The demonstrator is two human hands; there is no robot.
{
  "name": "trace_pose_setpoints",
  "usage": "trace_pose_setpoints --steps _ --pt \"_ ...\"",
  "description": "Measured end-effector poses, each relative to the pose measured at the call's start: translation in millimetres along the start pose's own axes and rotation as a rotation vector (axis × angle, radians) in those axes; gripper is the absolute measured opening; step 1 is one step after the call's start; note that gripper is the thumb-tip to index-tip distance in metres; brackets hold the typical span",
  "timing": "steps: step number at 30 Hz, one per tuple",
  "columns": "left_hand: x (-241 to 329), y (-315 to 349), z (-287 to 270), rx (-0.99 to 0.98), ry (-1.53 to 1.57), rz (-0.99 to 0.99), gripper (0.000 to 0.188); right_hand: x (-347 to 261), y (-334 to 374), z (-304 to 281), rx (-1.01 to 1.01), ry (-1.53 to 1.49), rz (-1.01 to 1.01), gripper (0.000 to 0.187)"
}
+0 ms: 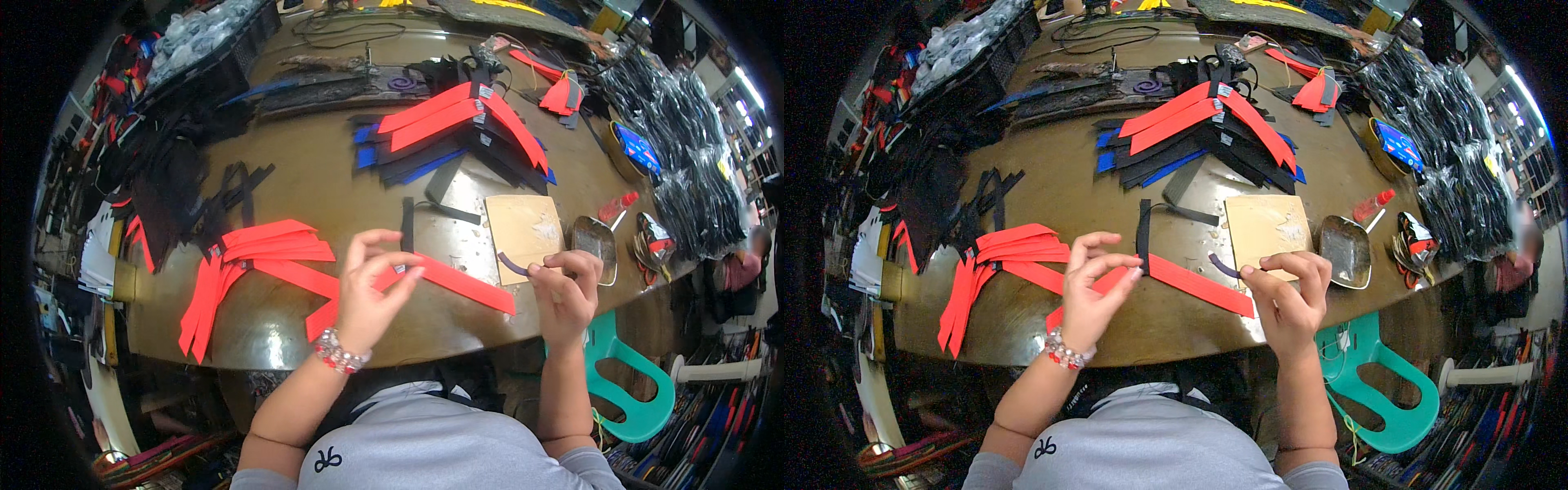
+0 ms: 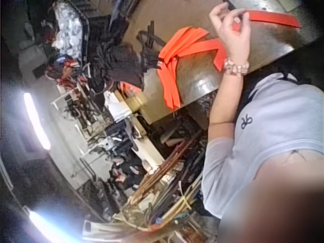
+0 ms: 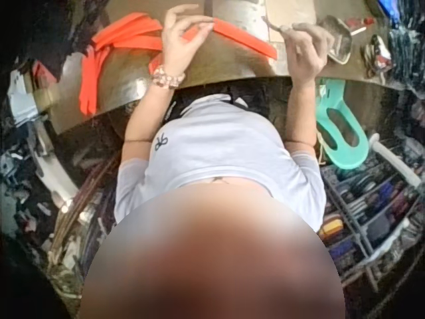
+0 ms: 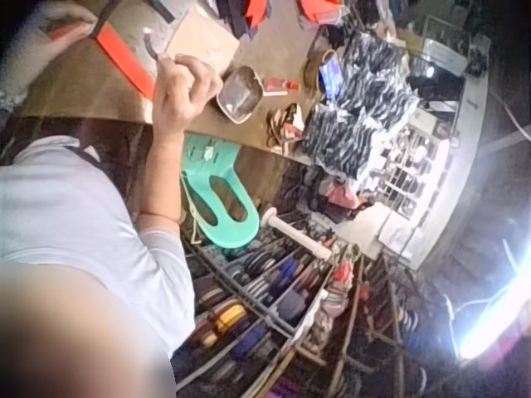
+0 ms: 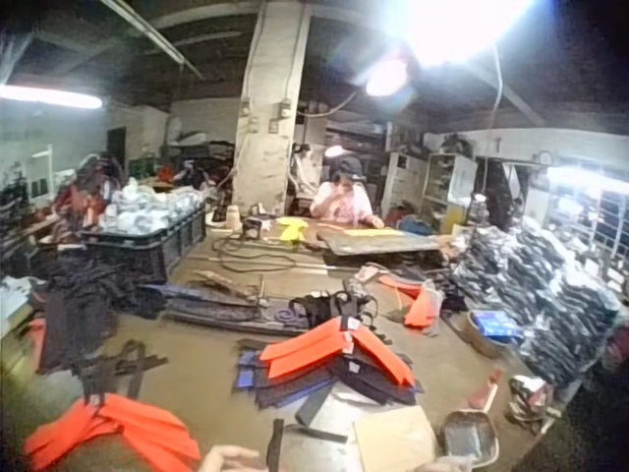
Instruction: The person assembles red and black fabric strips by attaching small black pieces to the red strips and then uses a white marker to draw lines on the assembled pieces. The person handles the fabric strips one at a time and places the marked pieces on the table.
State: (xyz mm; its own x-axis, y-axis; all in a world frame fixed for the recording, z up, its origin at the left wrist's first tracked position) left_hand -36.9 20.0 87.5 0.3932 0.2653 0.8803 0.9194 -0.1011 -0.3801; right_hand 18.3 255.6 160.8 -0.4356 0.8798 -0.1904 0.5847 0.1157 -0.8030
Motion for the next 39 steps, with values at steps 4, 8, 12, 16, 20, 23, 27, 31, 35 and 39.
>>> trace_pose_setpoints --steps 4,8,12,16,20,23,27,31,35,39 --pt "12.1 0.0 31.5 -0.078 0.321 -0.189 0.017 -11.3 5.4 5.3 0.027 -0.04 0.1 0.022" --pt "11.8 -5.5 59.2 -0.162 0.727 -0.389 0.021 -18.2 13.4 12.0 0.069 -0.151 0.227 0.023" --pt "14.8 -1.6 71.0 -0.187 0.957 -0.463 0.023 -17.7 16.8 11.8 0.081 -0.175 0.246 0.024" --pt "14.8 -0.6 74.8 -0.188 1.022 -0.494 0.019 -15.9 16.3 12.1 0.066 -0.172 0.238 0.023" --pt "9.8 -0.9 73.1 -0.161 1.029 -0.51 0.014 -15.1 15.8 13.2 0.052 -0.162 0.225 0.023" --pt "4.8 2.6 71.8 -0.135 1.015 -0.531 0.011 -12.1 18.4 13.7 0.052 -0.146 0.254 0.023" --pt "1.3 2.5 63.3 -0.105 0.829 -0.441 0.009 -6.8 24.3 15.2 0.054 -0.076 0.263 0.021" --pt "-2.4 -1.0 31.4 0.006 0.481 -0.247 0.01 11.1 26.1 13.1 0.083 0.112 0.28 0.018" --pt "2.9 18.9 35.1 -0.458 -0.116 0.068 0.014 48.7 26.4 6.7 0.103 0.135 0.443 0.008" --pt "-16.1 24.5 36.4 -0.453 -0.288 0.042 0.015 66.7 40.5 22.1 0.048 -0.082 0.601 0.013"
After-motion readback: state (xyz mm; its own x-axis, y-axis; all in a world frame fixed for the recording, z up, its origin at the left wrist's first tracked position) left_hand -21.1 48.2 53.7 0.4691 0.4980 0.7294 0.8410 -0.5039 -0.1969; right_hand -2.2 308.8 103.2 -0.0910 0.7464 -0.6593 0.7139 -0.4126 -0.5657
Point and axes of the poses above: each hand's wrist, its own y-axis away from the middle knuckle, its own z-axis out of the palm, x = y × z, the point moved 6 cm from there along -y, towards the middle knuckle, and after that the axes turned 5 degrees about y, right-handed, at the moved point
